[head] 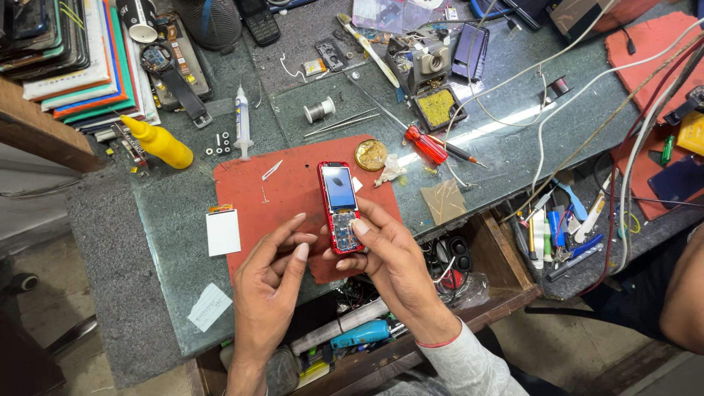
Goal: The person solders a component on the exposed circuit board of a red keypad mobile phone using a soldering iron, then reassembles the phone by attaching the board and closing the housing. They press the keypad to test the phone, then open a drawer, place the phone inside, and handle other phones and parts in the drawer.
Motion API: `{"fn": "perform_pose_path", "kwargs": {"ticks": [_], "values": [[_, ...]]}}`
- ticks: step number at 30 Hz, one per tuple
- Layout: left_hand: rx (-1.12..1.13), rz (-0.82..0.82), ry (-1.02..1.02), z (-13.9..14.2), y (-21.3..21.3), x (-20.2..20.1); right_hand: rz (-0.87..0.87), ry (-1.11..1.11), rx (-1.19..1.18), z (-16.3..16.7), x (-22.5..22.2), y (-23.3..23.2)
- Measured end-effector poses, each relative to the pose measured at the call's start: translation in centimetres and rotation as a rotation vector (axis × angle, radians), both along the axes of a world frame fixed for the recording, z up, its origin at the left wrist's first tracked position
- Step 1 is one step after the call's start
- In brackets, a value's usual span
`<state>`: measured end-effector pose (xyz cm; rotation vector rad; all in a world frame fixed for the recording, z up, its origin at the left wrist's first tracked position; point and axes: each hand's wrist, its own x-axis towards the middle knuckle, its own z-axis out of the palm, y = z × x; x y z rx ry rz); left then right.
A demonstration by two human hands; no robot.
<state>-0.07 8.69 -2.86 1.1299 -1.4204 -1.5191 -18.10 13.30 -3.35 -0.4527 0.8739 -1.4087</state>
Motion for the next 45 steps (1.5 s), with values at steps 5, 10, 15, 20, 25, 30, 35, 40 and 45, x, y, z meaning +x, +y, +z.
{"fn": "perform_pose_path", "kwargs": {"ticks": [5, 10, 15, 20, 25, 30, 35, 40, 45], "values": [[-0.004, 0.006, -0.034, -0.2, 0.1, 0.1, -0.067, -0.113, -0.015, -0.2, -0.4, 0.1], [0.006, 0.01, -0.013, -0.6, 0.2, 0.1, -0.088, -0.152, -0.015, -0.2, -0.6, 0.0], [0.046, 0.014, -0.013, -0.7, 0.3, 0.2, -0.092, -0.121, -0.011, -0.2, -0.3, 0.0], [-0.001, 0.01, 0.021, -0.9, 0.3, 0.2, -0.082, -0.054, -0.031, -0.4, -0.2, 0.1], [0.048, 0.007, 0.07, -0.8, 0.1, 0.1, 0.021, 0.154, -0.045, -0.4, 0.7, 0.4], [0.039, 0.0, 0.049, -0.5, -0.1, -0.1, 0.118, 0.368, -0.102, 0.3, 1.6, 0.3], [0.105, 0.013, 0.198, -1.0, -0.4, -0.1, 0.197, 0.627, -0.08, 1.8, 1.7, 0.6], [0.061, 0.018, 0.149, -1.4, -0.6, 0.0, -0.089, 1.144, -0.084, 2.6, 0.2, 1.0], [0.112, 0.042, 0.027, -0.7, -0.5, 0.0, -0.503, 1.575, -0.102, 1.8, -3.6, 0.6]]}}
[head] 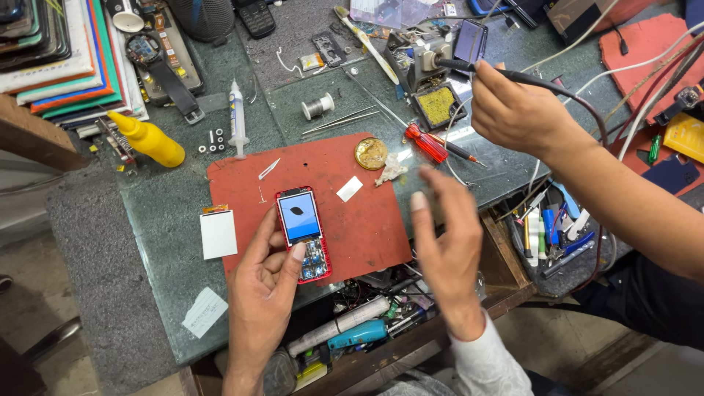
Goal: The person solders a component on the exposed circuit board of a red keypad mobile phone using a soldering iron, then reassembles the phone by attaching the board and closing the housing. They press the keypad to test the phone, then open a drawer, place the phone inside, and handle other phones and parts in the drawer.
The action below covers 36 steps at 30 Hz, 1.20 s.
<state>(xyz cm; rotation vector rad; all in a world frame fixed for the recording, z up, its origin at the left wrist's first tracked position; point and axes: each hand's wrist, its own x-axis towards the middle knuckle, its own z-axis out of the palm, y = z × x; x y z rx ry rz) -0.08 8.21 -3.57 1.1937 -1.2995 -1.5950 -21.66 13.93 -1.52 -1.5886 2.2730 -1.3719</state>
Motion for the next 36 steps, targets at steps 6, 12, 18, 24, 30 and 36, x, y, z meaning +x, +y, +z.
{"fn": "perform_pose_path", "kwargs": {"ticks": [6, 12, 18, 24, 30, 36], "values": [[-0.062, -0.005, -0.023, 0.7, -0.1, 0.0, -0.026, 0.331, 0.065, -1.9, -4.1, 0.0], [-0.041, -0.006, -0.133, 0.8, -0.2, -0.1, -0.138, 0.369, 0.258, -4.5, -9.9, -1.0], [-0.064, -0.018, -0.137, 0.8, -0.4, -0.1, -0.156, 0.414, 0.461, -7.6, -16.0, -3.3], [-0.051, -0.023, -0.152, 0.8, -0.5, -0.1, -0.145, 1.076, 0.071, -6.4, -21.1, -6.4], [-0.013, -0.024, -0.224, 1.3, -0.7, -0.2, -0.434, 0.894, 0.238, -5.4, -21.4, -9.3], [-0.024, -0.006, -0.242, 1.4, -0.5, -0.4, -0.491, 0.957, 0.066, -5.3, -20.5, -11.1]]}}
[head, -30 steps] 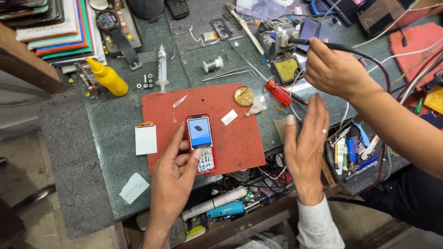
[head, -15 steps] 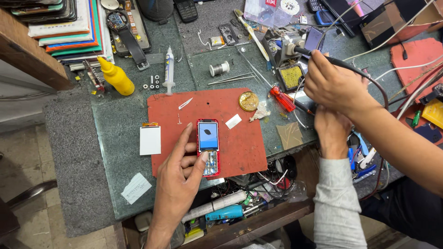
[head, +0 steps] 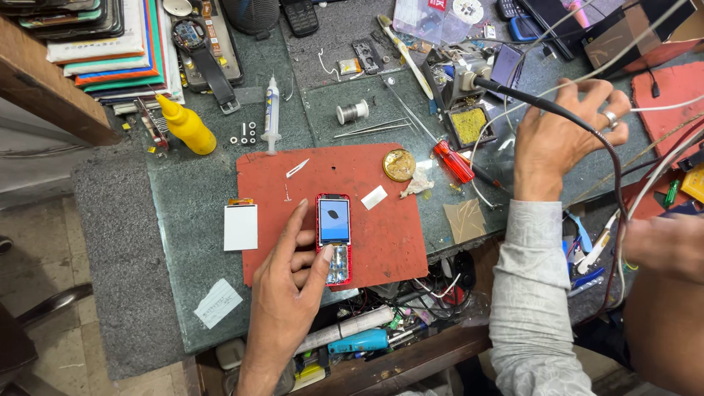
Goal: The person solders a component on the exposed circuit board of a red keypad mobile phone using a soldering iron, then reassembles the phone by attaching the board and closing the housing. They press the keypad to test the phone, then open a drawer, place the phone inside, and handle other phones and parts in the drawer.
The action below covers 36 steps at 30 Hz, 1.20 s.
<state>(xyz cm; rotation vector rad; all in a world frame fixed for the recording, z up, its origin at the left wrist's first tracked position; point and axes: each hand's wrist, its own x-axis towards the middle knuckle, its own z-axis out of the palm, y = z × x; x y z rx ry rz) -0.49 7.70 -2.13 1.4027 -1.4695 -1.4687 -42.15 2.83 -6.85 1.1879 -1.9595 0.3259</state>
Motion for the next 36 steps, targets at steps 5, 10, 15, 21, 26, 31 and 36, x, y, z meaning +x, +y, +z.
{"fn": "perform_pose_path", "kwargs": {"ticks": [5, 10, 15, 21, 26, 31, 36], "values": [[-0.009, -0.009, 0.0, -0.2, 0.0, 0.0, 0.005, -0.145, 0.037, -0.2, -0.6, -0.7], [-0.032, -0.002, 0.016, -0.3, 0.1, 0.0, 0.012, 0.004, 0.005, 1.7, -1.3, 0.8], [-0.041, -0.005, 0.014, -0.2, 0.1, -0.2, -0.032, -0.266, 0.065, 4.7, -1.0, 3.5], [-0.029, -0.011, -0.013, 0.0, 0.3, -0.3, 0.134, -0.981, -0.082, 5.2, -3.3, 3.0], [-0.026, 0.0, 0.008, -0.1, 0.2, -0.5, 0.16, -0.743, -0.041, 2.2, -7.2, 0.4], [-0.049, 0.002, 0.038, -0.2, 0.3, -0.6, 0.175, -0.726, 0.084, -0.9, -7.6, -5.0], [-0.056, 0.013, 0.024, -0.3, 0.3, -0.6, 0.151, -0.584, 0.141, -1.8, -5.9, -7.6]]}}
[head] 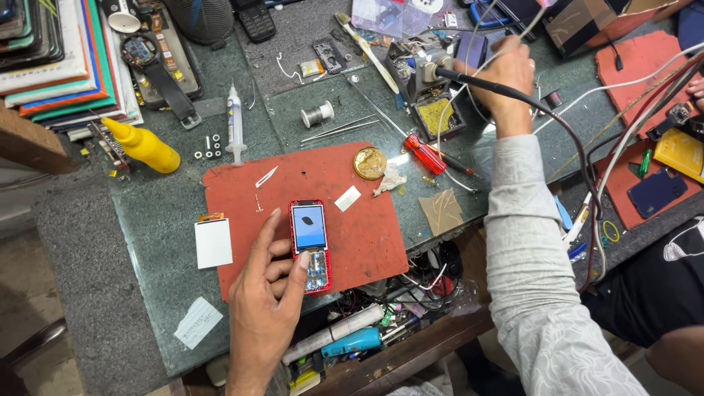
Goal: The person solders a component on the exposed circuit board of a red keypad mobile phone using a soldering iron, then reassembles the phone by attaching the board and closing the housing. They press the keypad to test the phone, then open a drawer, place the phone inside, and handle other phones and parts in the drawer.
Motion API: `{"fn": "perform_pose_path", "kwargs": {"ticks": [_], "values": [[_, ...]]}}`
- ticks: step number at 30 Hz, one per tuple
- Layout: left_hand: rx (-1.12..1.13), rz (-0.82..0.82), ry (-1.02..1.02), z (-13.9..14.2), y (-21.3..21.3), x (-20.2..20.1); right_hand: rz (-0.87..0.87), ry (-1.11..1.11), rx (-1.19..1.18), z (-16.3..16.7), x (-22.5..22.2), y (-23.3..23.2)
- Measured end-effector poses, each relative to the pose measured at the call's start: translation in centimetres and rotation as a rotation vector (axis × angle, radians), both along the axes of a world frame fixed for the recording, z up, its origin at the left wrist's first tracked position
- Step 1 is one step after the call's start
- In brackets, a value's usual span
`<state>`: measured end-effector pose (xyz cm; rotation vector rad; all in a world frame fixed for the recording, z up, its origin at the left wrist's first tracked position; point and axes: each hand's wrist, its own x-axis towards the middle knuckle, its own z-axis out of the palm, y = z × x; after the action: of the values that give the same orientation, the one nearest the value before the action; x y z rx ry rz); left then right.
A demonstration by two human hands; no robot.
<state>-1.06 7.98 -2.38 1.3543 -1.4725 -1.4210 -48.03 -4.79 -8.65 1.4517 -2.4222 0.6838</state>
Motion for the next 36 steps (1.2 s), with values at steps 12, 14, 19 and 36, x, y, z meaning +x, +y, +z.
{"fn": "perform_pose_path", "kwargs": {"ticks": [12, 14, 19, 36], "values": [[0.023, 0.007, 0.003, -0.2, 0.0, -0.3, 0.05, -0.209, 0.035, 3.1, -0.1, 4.5], [0.008, 0.003, -0.019, -0.2, 0.0, -0.3, 0.025, -0.258, -0.028, 3.8, -0.3, 5.1], [0.012, 0.013, 0.014, -0.4, 0.1, -0.4, -0.13, -0.275, -0.076, 3.8, -1.7, 6.5], [0.009, 0.016, 0.033, -0.9, 0.3, -0.6, -0.062, 0.156, -0.24, 1.3, -0.3, 9.1]]}}
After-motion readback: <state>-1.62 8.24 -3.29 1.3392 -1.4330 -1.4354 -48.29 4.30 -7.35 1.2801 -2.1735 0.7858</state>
